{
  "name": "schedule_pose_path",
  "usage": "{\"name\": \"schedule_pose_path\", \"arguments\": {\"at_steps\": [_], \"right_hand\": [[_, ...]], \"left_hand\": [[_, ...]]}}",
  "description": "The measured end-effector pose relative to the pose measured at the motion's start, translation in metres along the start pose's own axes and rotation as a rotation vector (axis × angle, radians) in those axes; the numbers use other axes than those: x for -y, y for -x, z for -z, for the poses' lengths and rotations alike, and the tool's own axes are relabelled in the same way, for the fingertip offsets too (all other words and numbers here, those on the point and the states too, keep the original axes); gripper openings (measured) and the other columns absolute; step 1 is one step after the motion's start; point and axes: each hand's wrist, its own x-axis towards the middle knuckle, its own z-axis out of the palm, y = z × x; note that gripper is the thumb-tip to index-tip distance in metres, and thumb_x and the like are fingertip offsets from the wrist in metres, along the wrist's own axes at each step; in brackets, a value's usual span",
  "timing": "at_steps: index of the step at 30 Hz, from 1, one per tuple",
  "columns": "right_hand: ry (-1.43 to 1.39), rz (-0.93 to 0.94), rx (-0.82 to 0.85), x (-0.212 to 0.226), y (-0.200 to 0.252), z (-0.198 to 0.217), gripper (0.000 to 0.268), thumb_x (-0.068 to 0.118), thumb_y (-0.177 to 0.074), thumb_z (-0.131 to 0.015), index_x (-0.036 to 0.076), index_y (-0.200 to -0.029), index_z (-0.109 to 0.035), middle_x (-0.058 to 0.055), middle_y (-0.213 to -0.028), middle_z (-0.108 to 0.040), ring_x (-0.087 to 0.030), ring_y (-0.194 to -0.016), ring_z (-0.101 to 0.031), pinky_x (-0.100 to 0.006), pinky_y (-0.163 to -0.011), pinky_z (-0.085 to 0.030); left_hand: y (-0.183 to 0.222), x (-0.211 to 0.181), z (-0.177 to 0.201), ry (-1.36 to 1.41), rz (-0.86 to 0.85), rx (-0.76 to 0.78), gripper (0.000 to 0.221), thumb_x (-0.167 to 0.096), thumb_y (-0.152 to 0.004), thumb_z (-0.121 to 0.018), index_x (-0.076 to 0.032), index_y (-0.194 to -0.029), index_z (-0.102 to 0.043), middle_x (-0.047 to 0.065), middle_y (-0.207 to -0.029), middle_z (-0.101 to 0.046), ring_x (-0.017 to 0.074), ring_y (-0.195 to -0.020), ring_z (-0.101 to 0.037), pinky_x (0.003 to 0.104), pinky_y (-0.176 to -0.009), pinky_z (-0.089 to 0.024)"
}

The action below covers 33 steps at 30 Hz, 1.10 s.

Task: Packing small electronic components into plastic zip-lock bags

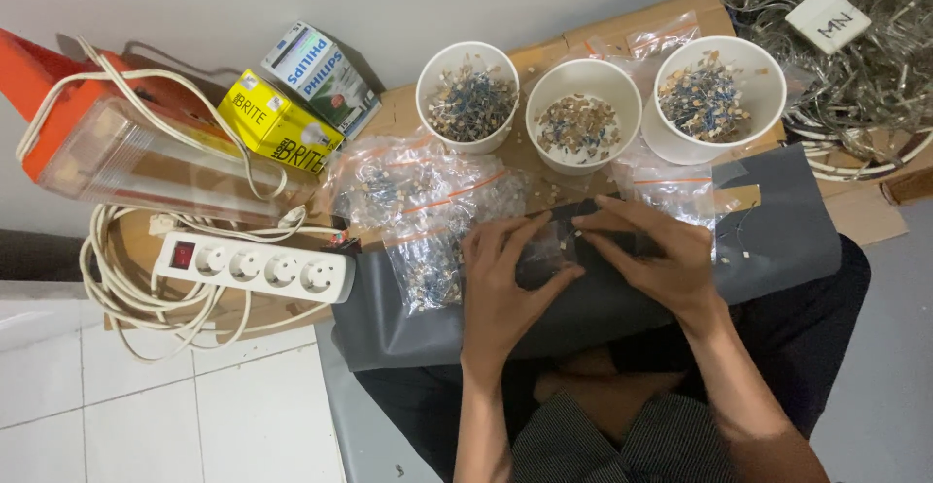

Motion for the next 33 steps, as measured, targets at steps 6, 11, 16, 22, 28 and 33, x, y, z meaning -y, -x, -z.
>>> {"name": "schedule_pose_path", "arguments": {"at_steps": [6, 11, 16, 22, 28, 33], "right_hand": [[-0.126, 0.031, 0.098, 0.003, 0.005, 0.004, 0.043, -0.009, -0.076, -0.079, 0.007, -0.116, -0.077, -0.011, -0.095, -0.081, -0.024, -0.086, -0.079, -0.035, -0.077, -0.063], [-0.094, 0.033, 0.089, 0.001, 0.008, -0.001, 0.034, -0.009, -0.081, -0.077, 0.005, -0.112, -0.079, -0.009, -0.097, -0.081, -0.025, -0.092, -0.078, -0.034, -0.077, -0.062], [0.02, 0.069, 0.018, -0.013, 0.005, 0.002, 0.03, -0.017, -0.083, -0.071, 0.0, -0.107, -0.08, -0.014, -0.099, -0.081, -0.03, -0.092, -0.078, -0.037, -0.083, -0.061], [0.228, -0.019, 0.248, -0.018, -0.005, -0.002, 0.026, -0.002, -0.087, -0.077, 0.002, -0.113, -0.076, -0.017, -0.113, -0.07, -0.036, -0.105, -0.069, -0.045, -0.087, -0.059], [0.228, -0.003, 0.332, -0.036, 0.005, -0.005, 0.02, -0.001, -0.088, -0.075, -0.001, -0.108, -0.076, -0.019, -0.112, -0.069, -0.039, -0.103, -0.067, -0.047, -0.087, -0.056], [0.258, -0.067, 0.312, -0.041, 0.011, -0.006, 0.011, -0.001, -0.089, -0.076, -0.002, -0.1, -0.075, -0.017, -0.105, -0.068, -0.036, -0.101, -0.069, -0.043, -0.085, -0.059]], "left_hand": [[0.001, 0.003, 0.0, -0.018, -0.036, 0.014, 0.062, -0.026, -0.073, -0.096, -0.008, -0.126, -0.07, 0.009, -0.112, -0.067, 0.0243, -0.115, -0.064, 0.045, -0.111, -0.035], [-0.003, -0.004, 0.004, -0.011, -0.034, -0.002, 0.064, -0.028, -0.072, -0.096, -0.007, -0.126, -0.069, 0.01, -0.111, -0.068, 0.025, -0.112, -0.066, 0.044, -0.111, -0.036], [0.004, 0.007, 0.001, 0.031, -0.011, -0.033, 0.066, -0.032, -0.073, -0.095, -0.009, -0.128, -0.068, 0.007, -0.117, -0.068, 0.0233, -0.117, -0.064, 0.043, -0.112, -0.036], [0.005, 0.003, 0.004, 0.215, 0.112, -0.105, 0.066, -0.027, -0.087, -0.083, -0.005, -0.144, -0.055, 0.015, -0.122, -0.061, 0.0358, -0.12, -0.059, 0.052, -0.109, -0.043], [0.005, 0.002, 0.002, 0.191, 0.105, -0.105, 0.067, -0.036, -0.092, -0.076, -0.006, -0.146, -0.052, 0.015, -0.12, -0.06, 0.0353, -0.119, -0.059, 0.05, -0.108, -0.044], [0.007, 0.002, 0.003, 0.164, 0.146, -0.063, 0.07, -0.035, -0.088, -0.079, -0.007, -0.147, -0.053, 0.013, -0.124, -0.061, 0.0333, -0.119, -0.058, 0.049, -0.109, -0.043]]}}
